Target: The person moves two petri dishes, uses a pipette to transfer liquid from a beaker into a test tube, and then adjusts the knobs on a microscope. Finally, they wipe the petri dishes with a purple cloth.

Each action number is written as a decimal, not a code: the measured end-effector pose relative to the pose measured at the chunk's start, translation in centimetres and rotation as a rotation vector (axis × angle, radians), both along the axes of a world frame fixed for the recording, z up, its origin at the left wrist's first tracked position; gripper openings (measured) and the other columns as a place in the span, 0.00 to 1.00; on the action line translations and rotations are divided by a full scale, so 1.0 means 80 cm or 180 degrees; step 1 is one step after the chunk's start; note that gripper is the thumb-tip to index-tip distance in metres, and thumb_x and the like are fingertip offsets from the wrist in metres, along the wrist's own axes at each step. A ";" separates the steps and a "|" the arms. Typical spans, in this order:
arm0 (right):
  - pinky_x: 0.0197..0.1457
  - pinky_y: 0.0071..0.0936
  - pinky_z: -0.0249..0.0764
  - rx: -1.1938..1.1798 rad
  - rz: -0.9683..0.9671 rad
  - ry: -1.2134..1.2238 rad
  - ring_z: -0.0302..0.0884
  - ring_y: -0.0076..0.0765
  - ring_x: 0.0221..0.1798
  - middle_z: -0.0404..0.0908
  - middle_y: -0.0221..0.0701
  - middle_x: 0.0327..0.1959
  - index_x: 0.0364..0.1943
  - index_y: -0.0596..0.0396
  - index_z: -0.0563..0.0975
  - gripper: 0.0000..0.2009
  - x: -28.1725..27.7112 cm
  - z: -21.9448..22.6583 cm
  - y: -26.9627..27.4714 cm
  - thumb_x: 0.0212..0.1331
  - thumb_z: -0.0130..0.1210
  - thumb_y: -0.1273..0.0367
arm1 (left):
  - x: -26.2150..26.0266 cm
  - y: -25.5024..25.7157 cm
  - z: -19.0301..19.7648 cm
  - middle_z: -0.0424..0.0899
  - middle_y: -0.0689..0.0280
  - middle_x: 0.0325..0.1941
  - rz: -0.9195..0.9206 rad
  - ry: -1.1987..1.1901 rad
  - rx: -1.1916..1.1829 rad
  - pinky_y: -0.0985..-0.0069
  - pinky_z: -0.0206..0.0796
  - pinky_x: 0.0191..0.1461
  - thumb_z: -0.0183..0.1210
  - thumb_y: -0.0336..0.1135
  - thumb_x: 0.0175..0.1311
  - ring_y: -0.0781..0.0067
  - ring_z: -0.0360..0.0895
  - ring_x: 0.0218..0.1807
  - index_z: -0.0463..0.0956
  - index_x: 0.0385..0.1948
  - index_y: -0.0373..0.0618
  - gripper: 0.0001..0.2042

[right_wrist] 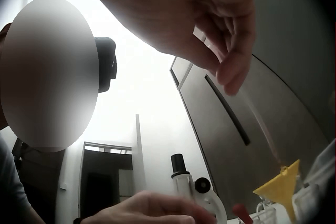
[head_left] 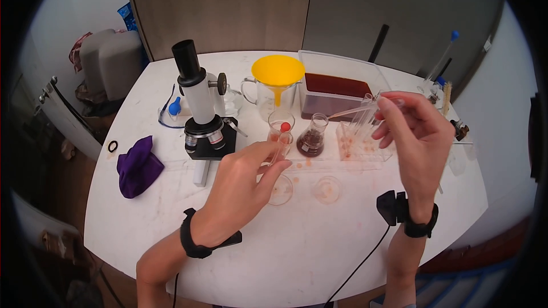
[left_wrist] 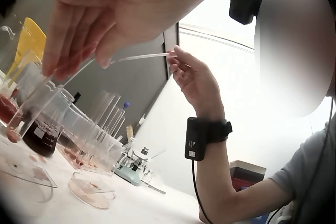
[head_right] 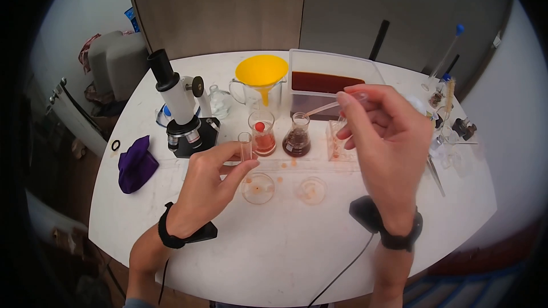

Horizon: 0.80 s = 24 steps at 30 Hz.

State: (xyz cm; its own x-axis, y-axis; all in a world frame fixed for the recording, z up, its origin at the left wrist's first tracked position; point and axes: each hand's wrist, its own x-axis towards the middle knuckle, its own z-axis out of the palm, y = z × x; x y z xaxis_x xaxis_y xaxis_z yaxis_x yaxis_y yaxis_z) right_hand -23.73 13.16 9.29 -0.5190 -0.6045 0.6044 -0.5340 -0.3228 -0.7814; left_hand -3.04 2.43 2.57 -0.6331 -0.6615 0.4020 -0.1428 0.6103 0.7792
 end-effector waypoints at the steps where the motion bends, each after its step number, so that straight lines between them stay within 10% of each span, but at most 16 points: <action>1: 0.27 0.13 0.74 0.0177 0.0005 0.0076 0.83 0.18 0.26 0.84 0.30 0.29 0.41 0.68 0.82 0.06 -0.005 -0.014 -0.015 0.65 0.64 0.77 | 0.008 0.001 0.003 0.89 0.54 0.45 0.0071 0.0038 0.0039 0.71 0.84 0.47 0.63 0.24 0.69 0.65 0.88 0.45 0.81 0.45 0.30 0.08; 15: 0.30 0.34 0.74 0.0954 0.0077 0.1923 0.78 0.41 0.25 0.82 0.41 0.29 0.45 0.64 0.82 0.16 0.036 -0.084 -0.090 0.55 0.70 0.70 | 0.041 -0.009 0.031 0.88 0.50 0.48 0.0078 0.0386 0.0185 0.72 0.83 0.46 0.63 0.24 0.69 0.65 0.88 0.47 0.79 0.38 0.30 0.05; 24: 0.24 0.24 0.66 0.1231 0.0009 0.0972 0.70 0.25 0.18 0.78 0.35 0.18 0.39 0.66 0.84 0.11 -0.013 -0.082 -0.095 0.65 0.65 0.68 | 0.042 -0.011 0.026 0.88 0.49 0.48 0.0035 0.0492 0.0168 0.72 0.84 0.48 0.63 0.25 0.69 0.66 0.88 0.46 0.79 0.38 0.30 0.05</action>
